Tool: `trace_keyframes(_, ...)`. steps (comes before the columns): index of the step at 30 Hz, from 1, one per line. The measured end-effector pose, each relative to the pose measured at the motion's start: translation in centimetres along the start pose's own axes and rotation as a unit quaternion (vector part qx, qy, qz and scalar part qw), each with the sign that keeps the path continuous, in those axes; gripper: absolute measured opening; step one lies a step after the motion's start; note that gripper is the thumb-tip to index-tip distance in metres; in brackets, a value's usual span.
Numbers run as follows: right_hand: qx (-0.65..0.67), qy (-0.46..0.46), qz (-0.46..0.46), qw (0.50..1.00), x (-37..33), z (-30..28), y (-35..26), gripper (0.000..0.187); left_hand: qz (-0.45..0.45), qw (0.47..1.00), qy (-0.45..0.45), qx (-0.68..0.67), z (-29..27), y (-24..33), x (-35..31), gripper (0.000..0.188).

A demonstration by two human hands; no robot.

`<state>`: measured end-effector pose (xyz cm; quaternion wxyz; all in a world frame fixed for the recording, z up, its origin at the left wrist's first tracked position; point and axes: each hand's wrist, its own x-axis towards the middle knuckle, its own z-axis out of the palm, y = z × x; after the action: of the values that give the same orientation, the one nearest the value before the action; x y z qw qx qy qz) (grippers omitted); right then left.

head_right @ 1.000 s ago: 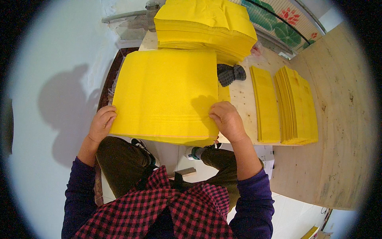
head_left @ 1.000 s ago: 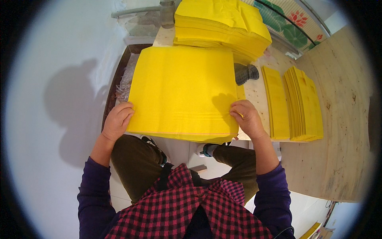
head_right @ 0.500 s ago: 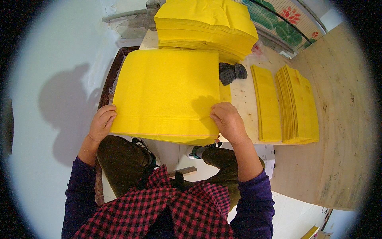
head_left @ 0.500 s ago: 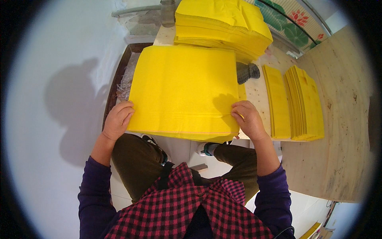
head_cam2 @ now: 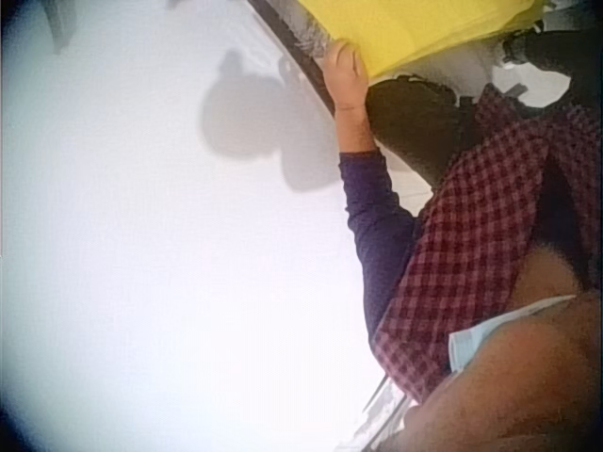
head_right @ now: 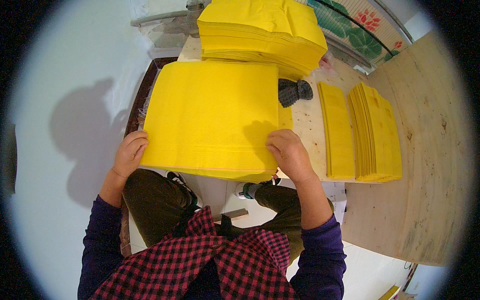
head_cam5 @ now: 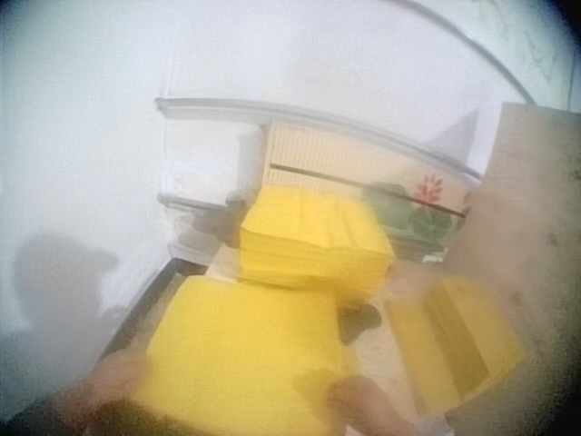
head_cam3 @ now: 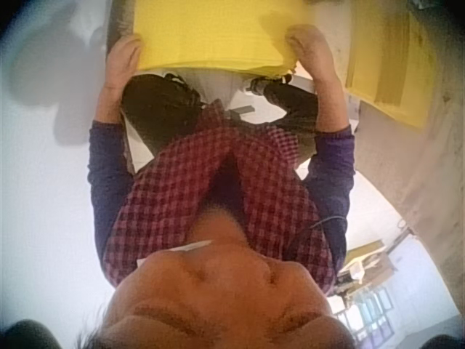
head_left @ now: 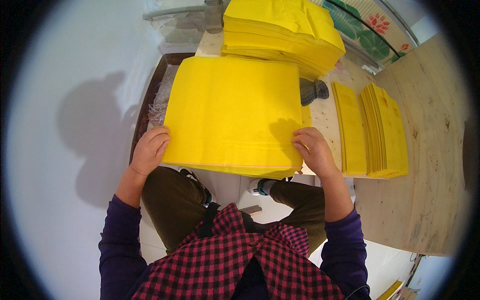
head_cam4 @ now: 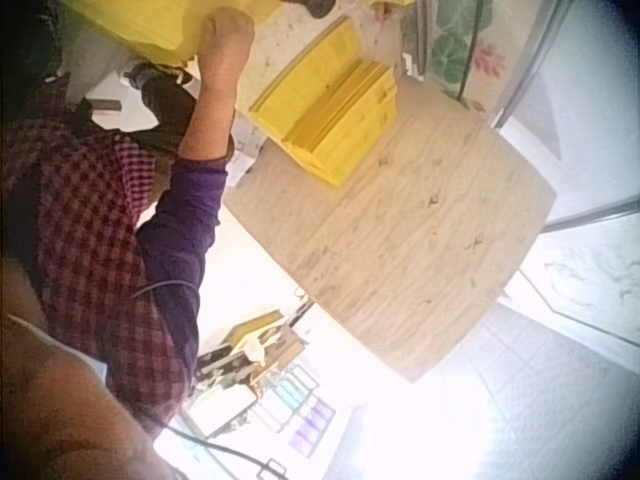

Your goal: The person folds yellow fabric pieces on a table, aligning edges and pressing creases. They handle the fabric by hand, stacking folded pieces and occasionally wiping the surface with a dark cloth.

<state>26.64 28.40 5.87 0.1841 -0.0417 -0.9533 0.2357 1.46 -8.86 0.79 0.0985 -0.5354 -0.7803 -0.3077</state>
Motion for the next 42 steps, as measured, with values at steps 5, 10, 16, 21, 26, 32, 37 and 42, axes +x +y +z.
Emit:
trace_keyframes(5,0.005,-0.004,0.008,1.0,0.0,0.0,0.0,0.011,0.004,1.0,0.003,0.0,0.1,0.0,0.0,0.015)
trace_keyframes(10,-0.003,-0.004,-0.001,1.0,0.2,-0.1,-0.1,0.011,0.008,1.0,0.012,-0.01,0.1,0.0,0.0,0.015)
trace_keyframes(16,-0.012,-0.005,-0.002,1.0,0.1,-0.3,-0.7,0.012,0.011,1.0,0.01,-0.011,0.1,0.0,0.0,0.016)
trace_keyframes(21,0.003,0.0,0.007,1.0,-0.3,-0.1,-1.0,0.011,0.01,1.0,0.009,-0.01,0.1,0.0,0.0,0.016)
trace_keyframes(26,0.032,0.038,0.042,0.998,-1.0,0.5,-0.6,0.011,0.003,1.0,0.012,-0.014,0.0,0.2,-0.2,0.015)
trace_keyframes(32,0.029,0.037,0.084,0.995,-1.9,1.1,-0.3,0.015,-0.002,1.0,0.009,-0.012,0.0,0.1,-0.2,0.013)
trace_keyframes(37,0.023,0.037,0.085,0.995,-1.9,1.3,-0.3,0.014,-0.003,1.0,0.008,-0.008,-0.1,0.2,-0.3,0.013)
trace_keyframes(42,0.023,0.033,0.09,0.995,-2.0,1.3,-0.3,0.014,0.001,1.0,0.02,-0.016,-0.2,0.4,-0.4,0.015)
